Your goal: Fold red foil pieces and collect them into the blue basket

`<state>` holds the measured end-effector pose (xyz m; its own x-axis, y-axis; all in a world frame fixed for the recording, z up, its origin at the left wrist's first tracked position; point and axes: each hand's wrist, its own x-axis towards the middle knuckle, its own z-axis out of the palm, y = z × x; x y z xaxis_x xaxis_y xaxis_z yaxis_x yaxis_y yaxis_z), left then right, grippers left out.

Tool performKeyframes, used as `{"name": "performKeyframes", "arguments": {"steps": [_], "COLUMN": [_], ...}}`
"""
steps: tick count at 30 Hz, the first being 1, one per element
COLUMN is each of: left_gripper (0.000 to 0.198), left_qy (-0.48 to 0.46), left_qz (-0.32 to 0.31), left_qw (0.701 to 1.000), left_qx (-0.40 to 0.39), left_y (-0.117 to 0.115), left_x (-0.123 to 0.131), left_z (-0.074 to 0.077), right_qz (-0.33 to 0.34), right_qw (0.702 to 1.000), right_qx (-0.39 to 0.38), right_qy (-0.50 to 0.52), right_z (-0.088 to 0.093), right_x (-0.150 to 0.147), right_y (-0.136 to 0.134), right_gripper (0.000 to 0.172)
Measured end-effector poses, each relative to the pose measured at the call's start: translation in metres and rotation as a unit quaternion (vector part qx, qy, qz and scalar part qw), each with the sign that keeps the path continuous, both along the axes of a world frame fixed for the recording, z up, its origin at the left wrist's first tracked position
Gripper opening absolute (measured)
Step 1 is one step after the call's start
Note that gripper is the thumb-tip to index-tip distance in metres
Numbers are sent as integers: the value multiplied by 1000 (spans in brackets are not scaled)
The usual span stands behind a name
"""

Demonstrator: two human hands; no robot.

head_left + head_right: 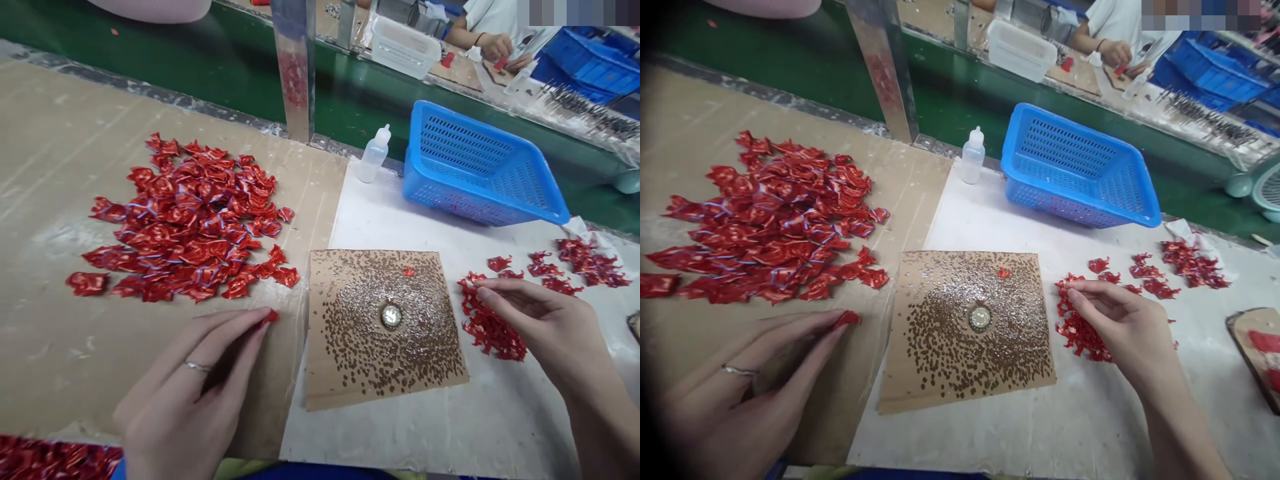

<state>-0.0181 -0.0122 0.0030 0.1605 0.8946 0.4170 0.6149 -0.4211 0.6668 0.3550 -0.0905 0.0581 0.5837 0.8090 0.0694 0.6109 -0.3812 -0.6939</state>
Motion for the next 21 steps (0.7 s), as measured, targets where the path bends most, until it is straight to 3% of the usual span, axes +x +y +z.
{"name": "performKeyframes", "arguments": {"steps": [4, 8, 10, 15, 18, 21], "left_gripper": [32, 39, 37, 23, 26, 19], "left_qy": [98, 112, 92, 72, 86, 80], "left_qz": [-86, -171, -159, -17, -45, -71], "left_qw": [985, 975, 981, 997, 995, 994], "left_qx": [115, 80, 57, -26, -37, -8], "left_y": [5, 1, -5, -14, -10, -5], "left_x": [1, -10, -14, -12, -4, 3], "left_z": [10, 9, 8, 5, 5, 4], "right_qz": [15, 61, 86, 82, 56, 89], "right_qw": [999, 994, 989, 991, 998, 995], "right_qx": [-5, -24, -33, -38, -8, 0], "right_qy": [-37, -91, -120, -102, -19, 54], "right_z": [-12, -18, -16, -8, -2, 1], "right_x": [-1, 1, 2, -4, -17, -37], "right_y": [-1, -5, -6, -4, -1, 5], "right_gripper": [27, 30, 31, 29, 22, 15]}}
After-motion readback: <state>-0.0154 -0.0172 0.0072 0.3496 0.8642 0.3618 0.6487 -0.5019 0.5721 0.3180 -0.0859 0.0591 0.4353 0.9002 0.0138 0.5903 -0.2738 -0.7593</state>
